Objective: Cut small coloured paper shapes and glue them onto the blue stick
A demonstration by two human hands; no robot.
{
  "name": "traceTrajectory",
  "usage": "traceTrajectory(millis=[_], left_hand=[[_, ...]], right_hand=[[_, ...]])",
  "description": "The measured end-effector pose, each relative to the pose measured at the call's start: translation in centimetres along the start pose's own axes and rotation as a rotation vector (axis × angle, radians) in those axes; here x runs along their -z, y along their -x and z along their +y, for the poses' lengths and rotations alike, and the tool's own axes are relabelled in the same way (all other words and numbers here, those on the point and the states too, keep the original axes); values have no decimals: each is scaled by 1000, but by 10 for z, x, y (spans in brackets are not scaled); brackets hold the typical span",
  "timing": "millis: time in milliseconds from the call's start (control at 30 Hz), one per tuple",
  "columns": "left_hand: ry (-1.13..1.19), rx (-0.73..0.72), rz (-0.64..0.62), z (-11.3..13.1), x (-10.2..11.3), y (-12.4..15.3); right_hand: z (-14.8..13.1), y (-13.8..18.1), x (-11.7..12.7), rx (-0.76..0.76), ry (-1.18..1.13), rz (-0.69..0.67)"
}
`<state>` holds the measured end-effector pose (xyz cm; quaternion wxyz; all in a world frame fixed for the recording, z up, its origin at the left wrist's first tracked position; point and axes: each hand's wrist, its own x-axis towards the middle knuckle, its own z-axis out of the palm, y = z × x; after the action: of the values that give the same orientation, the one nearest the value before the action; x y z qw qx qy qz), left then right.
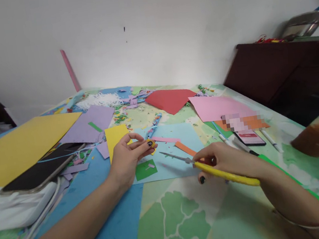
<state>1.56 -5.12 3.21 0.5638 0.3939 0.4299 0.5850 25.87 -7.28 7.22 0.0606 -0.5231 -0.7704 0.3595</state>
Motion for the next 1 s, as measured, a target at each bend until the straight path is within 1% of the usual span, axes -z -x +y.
traceTrajectory(millis=[100,167,200,267,333,433,567,600,633,667,733,767,800,867,1000], left_hand=[[-10,25,-43,1,-1,2],[-9,57,-79,0,-2,4],[-10,73,-94,0,-3,5],[-10,103,-114,-1,-3,7],[-13,134,-123,-1,-4,9],[-23,184,-131,1,-5,12],[-18,255,-161,3,-9,17],[-12,272,-170,3,-10,18],[-7,286,-180,4,-11,20],[-3,297,-195,3,-12,21],[-2,309,-232,3,-14,24],[-4,308,-249,2,-14,25],[-9,306,-265,2,-15,26],[-26,300,-282,0,-16,28],[-75,268,-286,-2,-17,30]], right_hand=[[5,-2,5,-6,185,248],[9,-6,4,-65,276,397],[12,-8,3,-103,322,446],[17,-12,-1,-175,404,465],[21,-15,-3,-212,444,429],[23,-16,-5,-218,460,410],[17,-11,-6,-244,504,441],[15,-10,-7,-224,511,471],[11,-9,-8,-168,500,516],[8,-8,-11,-77,457,566],[1,-8,-19,190,263,636],[-2,-9,-24,316,119,624],[-5,-10,-29,403,-8,585],[-8,-14,-40,488,-180,529],[-9,-21,-53,508,-382,472]])
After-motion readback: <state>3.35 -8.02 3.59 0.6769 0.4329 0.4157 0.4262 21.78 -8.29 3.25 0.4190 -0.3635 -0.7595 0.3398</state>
